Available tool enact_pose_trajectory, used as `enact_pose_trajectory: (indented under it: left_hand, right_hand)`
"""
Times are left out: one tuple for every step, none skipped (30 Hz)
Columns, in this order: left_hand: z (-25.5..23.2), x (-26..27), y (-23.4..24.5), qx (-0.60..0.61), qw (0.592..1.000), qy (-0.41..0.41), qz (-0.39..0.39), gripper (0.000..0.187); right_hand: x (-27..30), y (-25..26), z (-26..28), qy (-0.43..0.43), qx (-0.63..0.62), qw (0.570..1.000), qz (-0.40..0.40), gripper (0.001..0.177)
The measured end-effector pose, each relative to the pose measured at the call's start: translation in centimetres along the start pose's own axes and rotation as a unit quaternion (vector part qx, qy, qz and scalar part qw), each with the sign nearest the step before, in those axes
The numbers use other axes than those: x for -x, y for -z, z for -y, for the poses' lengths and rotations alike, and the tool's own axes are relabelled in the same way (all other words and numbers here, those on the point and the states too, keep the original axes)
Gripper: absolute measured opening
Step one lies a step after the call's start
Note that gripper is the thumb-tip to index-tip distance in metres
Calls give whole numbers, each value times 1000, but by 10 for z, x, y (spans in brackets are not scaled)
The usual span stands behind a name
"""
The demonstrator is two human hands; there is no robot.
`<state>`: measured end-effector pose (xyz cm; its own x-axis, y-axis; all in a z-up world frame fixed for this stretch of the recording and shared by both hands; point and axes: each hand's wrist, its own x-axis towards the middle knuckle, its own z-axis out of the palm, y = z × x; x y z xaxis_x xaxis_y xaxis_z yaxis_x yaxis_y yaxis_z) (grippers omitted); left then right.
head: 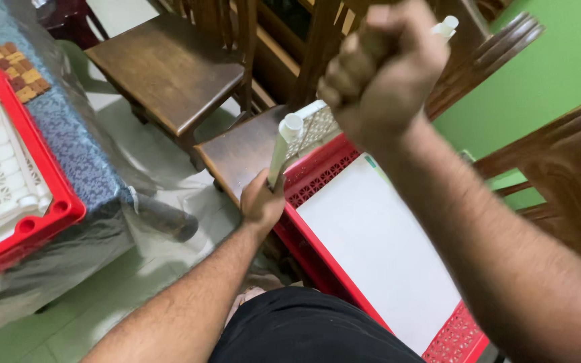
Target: The person assembles a red plastic crate by inserting white perforated side panels into the crate's frame. They pick up panels from a nearby table, align them with the crate, and press them into place one by one until the crate is fully assembled.
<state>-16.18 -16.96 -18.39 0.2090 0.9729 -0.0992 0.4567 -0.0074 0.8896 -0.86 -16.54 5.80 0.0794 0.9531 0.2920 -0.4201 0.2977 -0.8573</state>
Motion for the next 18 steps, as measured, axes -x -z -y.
enact_pose_trajectory:
  left_hand:
    - [2, 0, 3, -6, 1000, -1, 3, 26]
    - [4, -1, 5, -4, 1000, -11, 15, 25]
    - [6, -2, 7, -3, 999, -20, 27, 25]
    - [8, -4, 9, -2, 999, -28, 38, 25]
    - [9, -6, 11, 3, 998, -21, 54, 26]
    - [10, -9, 12, 8, 997, -14, 69, 28]
    - [11, -10, 11, 16, 996, -6, 83, 29]
    - [14, -12, 12, 19, 995, -16, 93, 32]
    - [16, -14, 13, 22, 994, -26, 104, 35]
    - [18, -16, 12, 24, 992, -37, 115, 38]
    - [19, -18, 10, 14, 991, -15, 133, 38]
    - [20, -20, 9, 4, 989, 7, 151, 39]
    - [20, -23, 8, -1, 986, 31, 163, 39]
    - [20, -25, 8, -1, 986, 13, 167, 39]
    - [22, -27, 10, -6, 985, -6, 171, 39]
    - [21, -30, 10, -10, 984, -25, 174, 39]
    - [23, -33, 13, 0, 981, -30, 193, 40]
    - [24, -35, 15, 11, 976, -36, 213, 40]
  right_hand:
    - [-14, -14, 9, 17, 16, 999, 42, 45]
    - [-28, -27, 13, 33, 32, 995, 83, 46]
    - [-33, -38, 9, 29, 46, 994, 97, 46]
    - [-39, -45, 5, 26, 60, 992, 111, 46]
    - [-41, -51, -5, 5, 70, 993, 96, 45]
    - [-43, -55, -16, -15, 81, 993, 81, 44]
    - [-43, -57, -26, -38, 93, 993, 68, 43]
    - [-45, -58, -33, -60, 105, 991, 54, 43]
    - [-48, -58, -36, -82, 116, 989, 39, 43]
    - [-52, -58, -34, -86, 118, 988, 48, 42]
    - [-55, -58, -28, -84, 120, 988, 55, 42]
    - [-57, -60, -21, -82, 122, 987, 63, 41]
    - [-60, -64, -13, -81, 106, 989, 70, 41]
    - [-62, -69, -6, -80, 90, 990, 77, 41]
    - [-61, -73, -1, -77, 71, 991, 82, 42]
    - [-57, -76, -1, -45, 97, 993, 59, 39]
    - [-48, -79, -9, -12, 121, 992, 33, 37]
    - [-40, -80, -15, 22, 145, 989, 8, 37]
